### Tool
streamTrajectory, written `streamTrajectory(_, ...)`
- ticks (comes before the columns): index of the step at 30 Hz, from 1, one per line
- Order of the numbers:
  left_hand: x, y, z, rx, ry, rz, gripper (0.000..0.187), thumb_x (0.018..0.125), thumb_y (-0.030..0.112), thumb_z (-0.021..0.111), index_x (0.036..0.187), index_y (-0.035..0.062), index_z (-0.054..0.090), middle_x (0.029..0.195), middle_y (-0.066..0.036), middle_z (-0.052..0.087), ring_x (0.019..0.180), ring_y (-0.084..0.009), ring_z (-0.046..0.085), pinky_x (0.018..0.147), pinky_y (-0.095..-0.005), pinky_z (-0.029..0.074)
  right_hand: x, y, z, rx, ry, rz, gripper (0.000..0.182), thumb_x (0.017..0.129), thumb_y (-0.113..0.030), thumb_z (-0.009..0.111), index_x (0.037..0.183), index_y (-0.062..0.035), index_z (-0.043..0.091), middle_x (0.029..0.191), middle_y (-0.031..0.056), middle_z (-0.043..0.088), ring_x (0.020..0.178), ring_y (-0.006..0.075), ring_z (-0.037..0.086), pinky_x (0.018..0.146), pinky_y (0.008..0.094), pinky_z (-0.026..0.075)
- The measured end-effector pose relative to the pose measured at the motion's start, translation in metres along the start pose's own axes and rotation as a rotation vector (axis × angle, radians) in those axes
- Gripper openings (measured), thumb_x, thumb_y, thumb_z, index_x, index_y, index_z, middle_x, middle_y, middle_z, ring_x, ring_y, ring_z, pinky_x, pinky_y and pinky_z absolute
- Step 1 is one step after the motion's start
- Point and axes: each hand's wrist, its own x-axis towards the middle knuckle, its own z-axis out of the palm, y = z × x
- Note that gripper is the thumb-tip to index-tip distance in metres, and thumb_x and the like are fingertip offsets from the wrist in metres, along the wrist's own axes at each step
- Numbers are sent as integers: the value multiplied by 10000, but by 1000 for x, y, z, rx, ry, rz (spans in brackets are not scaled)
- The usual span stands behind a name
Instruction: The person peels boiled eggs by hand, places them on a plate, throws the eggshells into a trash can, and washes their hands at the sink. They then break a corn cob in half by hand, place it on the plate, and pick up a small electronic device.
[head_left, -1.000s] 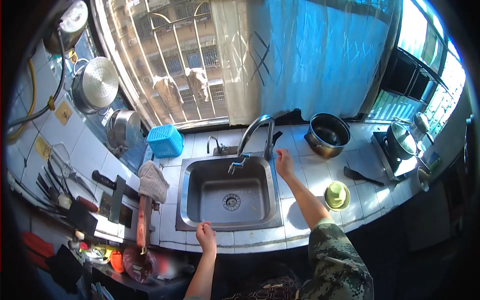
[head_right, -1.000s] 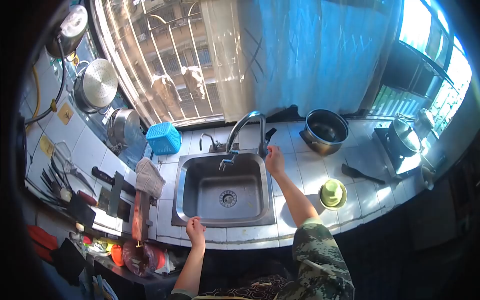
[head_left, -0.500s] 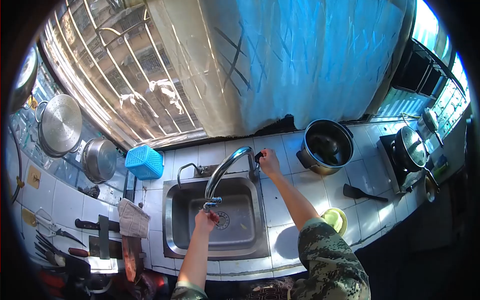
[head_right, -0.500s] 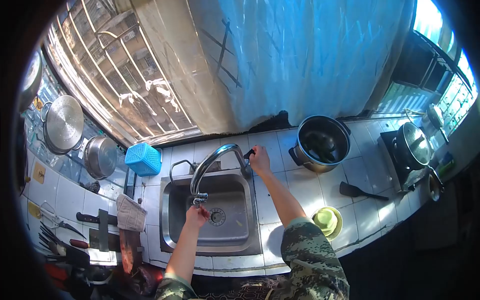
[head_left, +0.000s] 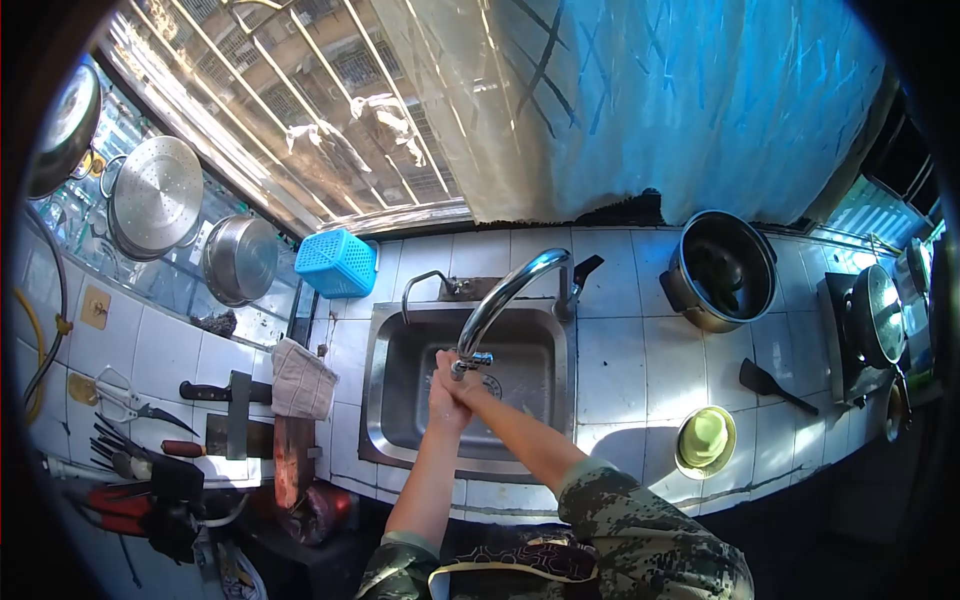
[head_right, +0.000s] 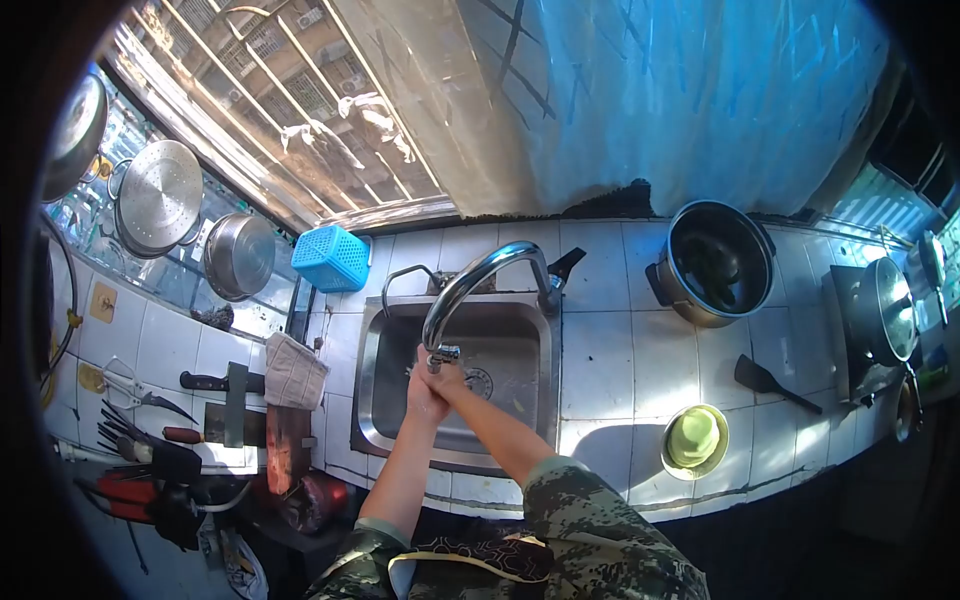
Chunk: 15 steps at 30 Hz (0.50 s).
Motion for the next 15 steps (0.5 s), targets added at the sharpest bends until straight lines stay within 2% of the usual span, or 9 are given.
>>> streamTrajectory(2,-1,0,-2,-18,207,13,354,1008,359,426,1215,102,552,1148,-40,621,989,-234,611,847,-382,505,-9,2,-6,-169,0,-66,531,893,-541,426,1167,-136,630,1140,160,646,1102,350,590,936,422,451)
streamTrajectory(3,-3,-2,4,-24,210,10,354,1008,359,426,1215,102,552,1148,-40,621,989,-234,611,847,-382,505,-22,-7,-20,-341,-1,-126,512,874,-538,459,1136,-139,643,1127,147,655,1059,352,612,918,426,461)
streamTrajectory(5,-5,-6,17,380,646,125,328,991,298,462,1170,69,612,1133,-84,649,1003,-243,625,857,-407,500,-35,-21,-37,-276,-90,-20,452,860,-479,502,1094,-124,659,1129,119,659,1065,319,611,906,441,465)
streamTrajectory(6,-3,-9,11,374,647,122,328,991,298,462,1170,69,612,1133,-84,649,1003,-243,625,857,-407,500,-37,-24,-44,-207,-169,76,393,847,-419,546,1052,-110,674,1132,90,664,1071,287,610,895,456,468)
streamTrajectory(7,1,-12,2,766,678,135,303,957,292,505,1095,62,646,1061,-112,669,966,-260,643,840,-407,506,-39,-22,-51,-213,-170,77,393,847,-419,546,1052,-110,674,1132,90,664,1071,287,610,895,456,468)
streamTrajectory(8,5,-15,-9,1161,691,146,282,924,286,548,1019,54,679,989,-140,689,929,-277,660,823,-407,511,-43,-19,-60,-376,-227,-12,330,824,-345,573,1013,-100,687,1088,99,674,1049,273,619,877,455,477)
streamTrajectory(9,4,-17,-17,1155,692,145,282,924,286,548,1019,54,679,989,-140,689,929,-277,660,823,-407,511,-45,-13,-69,-540,-284,-104,270,801,-271,600,974,-90,701,1044,108,685,1026,259,627,860,453,486)
streamTrajectory(11,-5,-18,-34,1578,528,314,230,824,255,638,908,52,706,847,-167,696,834,-308,682,758,-409,521,-51,37,-72,-859,1,-223,210,782,-186,610,910,-54,711,984,141,685,968,301,645,826,448,502)
streamTrajectory(15,-21,-8,-40,1581,464,278,209,759,222,689,890,61,712,813,-152,701,794,-318,684,719,-397,526,-23,48,-136,-692,-29,12,187,765,-193,650,916,-90,687,917,137,663,958,362,606,803,457,492)
